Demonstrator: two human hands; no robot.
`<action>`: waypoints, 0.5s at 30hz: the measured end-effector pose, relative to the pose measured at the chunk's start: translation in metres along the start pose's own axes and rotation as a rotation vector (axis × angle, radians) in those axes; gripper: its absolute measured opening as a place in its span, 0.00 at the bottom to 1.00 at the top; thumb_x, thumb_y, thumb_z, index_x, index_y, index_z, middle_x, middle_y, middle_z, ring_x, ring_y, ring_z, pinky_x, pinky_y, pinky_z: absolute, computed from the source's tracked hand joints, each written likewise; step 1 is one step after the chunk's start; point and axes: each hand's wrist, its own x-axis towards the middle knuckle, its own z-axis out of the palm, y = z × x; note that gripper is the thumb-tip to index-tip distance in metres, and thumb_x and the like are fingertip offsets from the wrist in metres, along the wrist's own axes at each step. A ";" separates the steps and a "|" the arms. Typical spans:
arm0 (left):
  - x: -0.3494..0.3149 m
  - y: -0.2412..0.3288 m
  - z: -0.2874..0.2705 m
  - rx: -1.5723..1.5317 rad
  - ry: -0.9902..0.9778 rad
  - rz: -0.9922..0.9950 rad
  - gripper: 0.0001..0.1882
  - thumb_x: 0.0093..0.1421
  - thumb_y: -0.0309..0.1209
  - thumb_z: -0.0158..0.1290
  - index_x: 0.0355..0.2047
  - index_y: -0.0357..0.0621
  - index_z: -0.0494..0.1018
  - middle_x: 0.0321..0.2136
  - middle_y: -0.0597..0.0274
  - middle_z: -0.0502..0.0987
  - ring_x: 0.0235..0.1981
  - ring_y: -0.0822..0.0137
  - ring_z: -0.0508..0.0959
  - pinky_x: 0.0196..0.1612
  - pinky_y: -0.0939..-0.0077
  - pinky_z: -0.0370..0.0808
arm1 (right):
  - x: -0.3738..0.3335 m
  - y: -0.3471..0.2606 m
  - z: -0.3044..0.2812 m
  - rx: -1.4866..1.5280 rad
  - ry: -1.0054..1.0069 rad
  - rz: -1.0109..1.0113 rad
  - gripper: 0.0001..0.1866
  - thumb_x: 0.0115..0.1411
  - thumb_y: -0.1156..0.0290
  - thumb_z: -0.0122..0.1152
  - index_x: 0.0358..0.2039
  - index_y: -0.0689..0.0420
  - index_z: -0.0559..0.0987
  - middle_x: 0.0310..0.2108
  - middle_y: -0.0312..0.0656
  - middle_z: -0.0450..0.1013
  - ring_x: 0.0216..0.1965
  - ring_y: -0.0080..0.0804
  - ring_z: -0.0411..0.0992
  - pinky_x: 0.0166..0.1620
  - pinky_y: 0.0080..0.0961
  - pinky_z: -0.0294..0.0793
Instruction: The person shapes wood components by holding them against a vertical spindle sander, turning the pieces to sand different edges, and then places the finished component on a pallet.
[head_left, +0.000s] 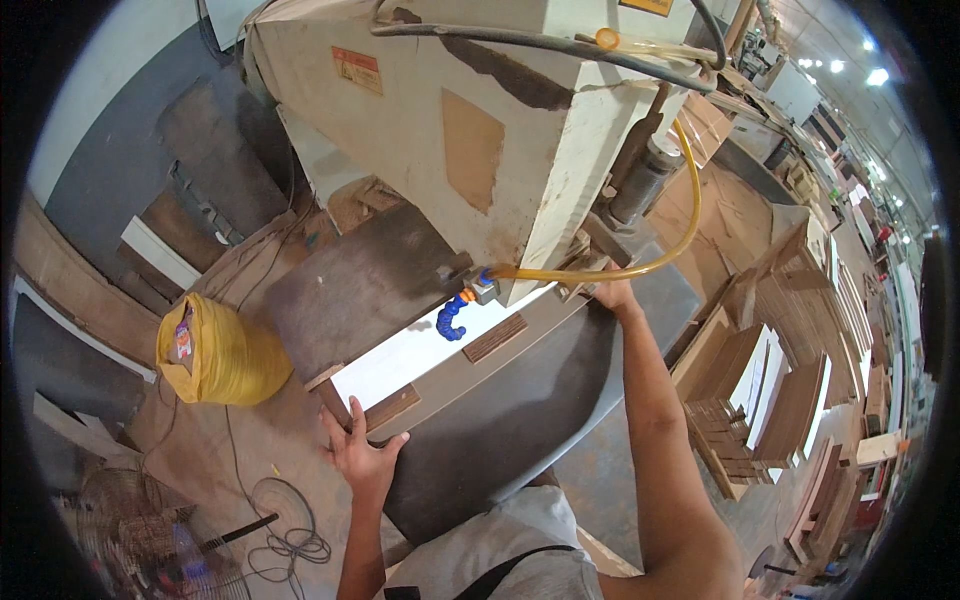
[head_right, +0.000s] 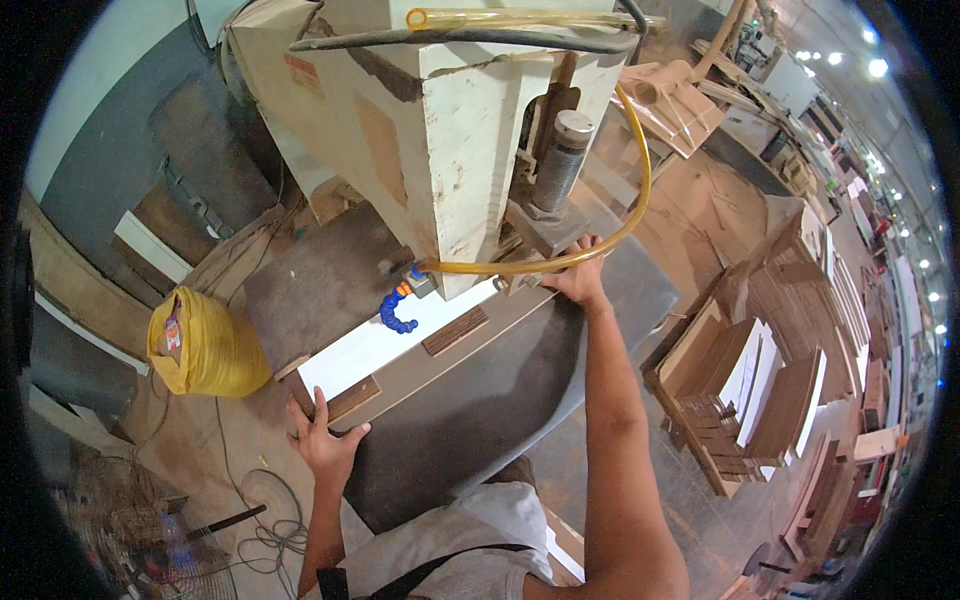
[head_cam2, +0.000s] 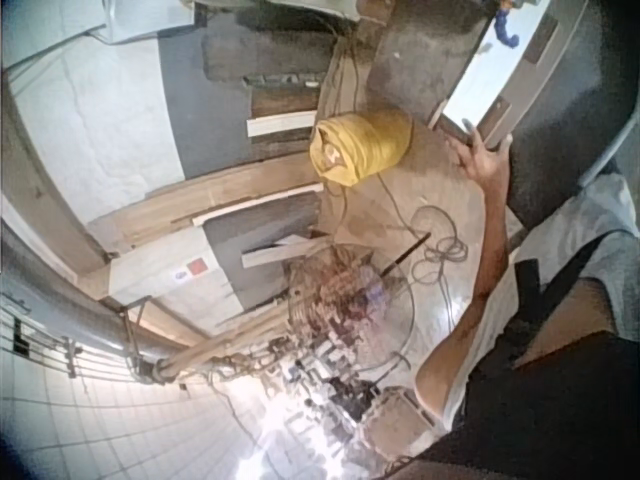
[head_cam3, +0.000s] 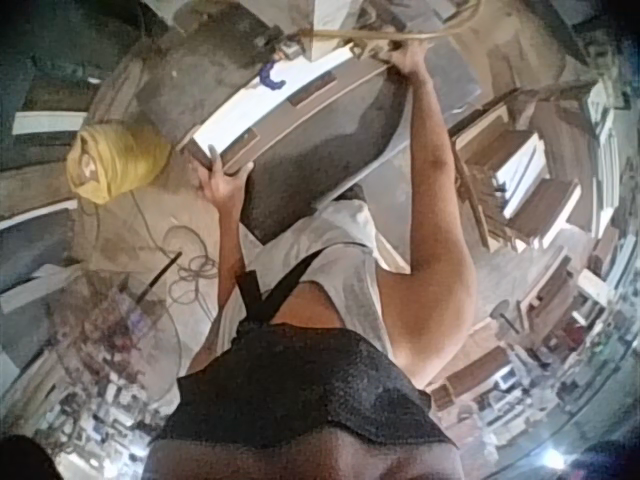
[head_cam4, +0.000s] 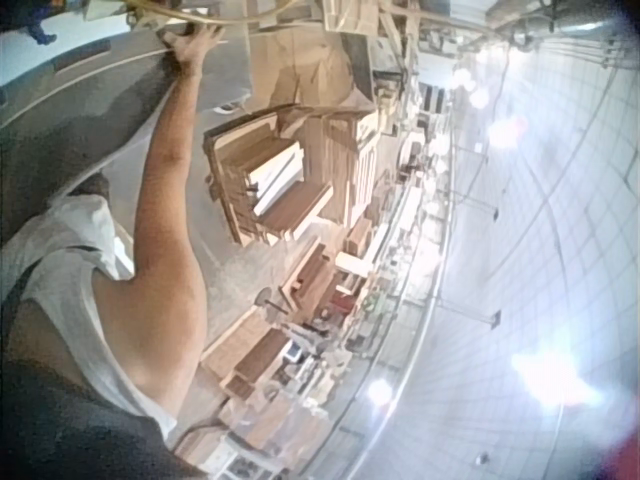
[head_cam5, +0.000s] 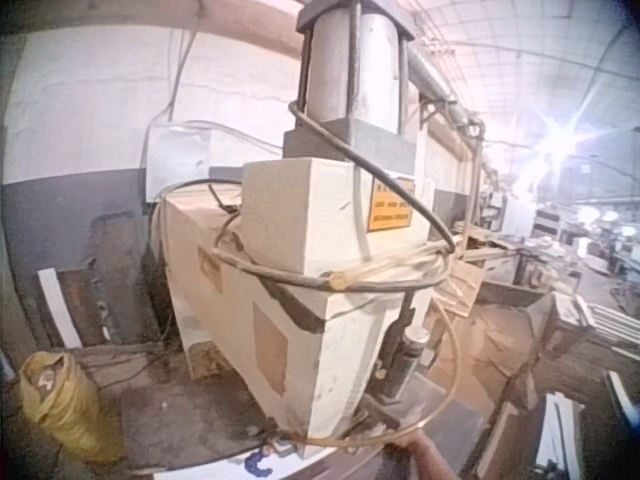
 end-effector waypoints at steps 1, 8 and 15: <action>0.001 0.001 0.002 -0.014 0.013 0.010 0.56 0.35 0.48 0.72 0.66 0.55 0.61 0.68 0.31 0.46 0.69 0.41 0.52 0.60 0.24 0.45 | 0.000 0.004 -0.001 0.028 0.014 0.005 0.40 0.24 0.40 0.75 0.31 0.60 0.76 0.39 0.49 0.64 0.48 0.55 0.58 0.55 0.51 0.58; 0.003 0.010 0.006 0.012 0.024 0.026 0.57 0.34 0.51 0.71 0.67 0.58 0.60 0.67 0.31 0.47 0.69 0.41 0.50 0.59 0.24 0.46 | 0.003 0.034 0.004 0.008 0.052 -0.098 0.37 0.29 0.42 0.76 0.29 0.62 0.73 0.37 0.51 0.66 0.44 0.55 0.61 0.52 0.52 0.59; 0.003 0.014 0.009 0.033 0.035 0.032 0.57 0.34 0.51 0.71 0.67 0.57 0.60 0.67 0.32 0.48 0.69 0.40 0.51 0.59 0.27 0.47 | 0.003 0.042 0.004 -0.045 0.049 -0.158 0.43 0.30 0.38 0.75 0.35 0.63 0.75 0.39 0.53 0.68 0.48 0.58 0.61 0.56 0.56 0.56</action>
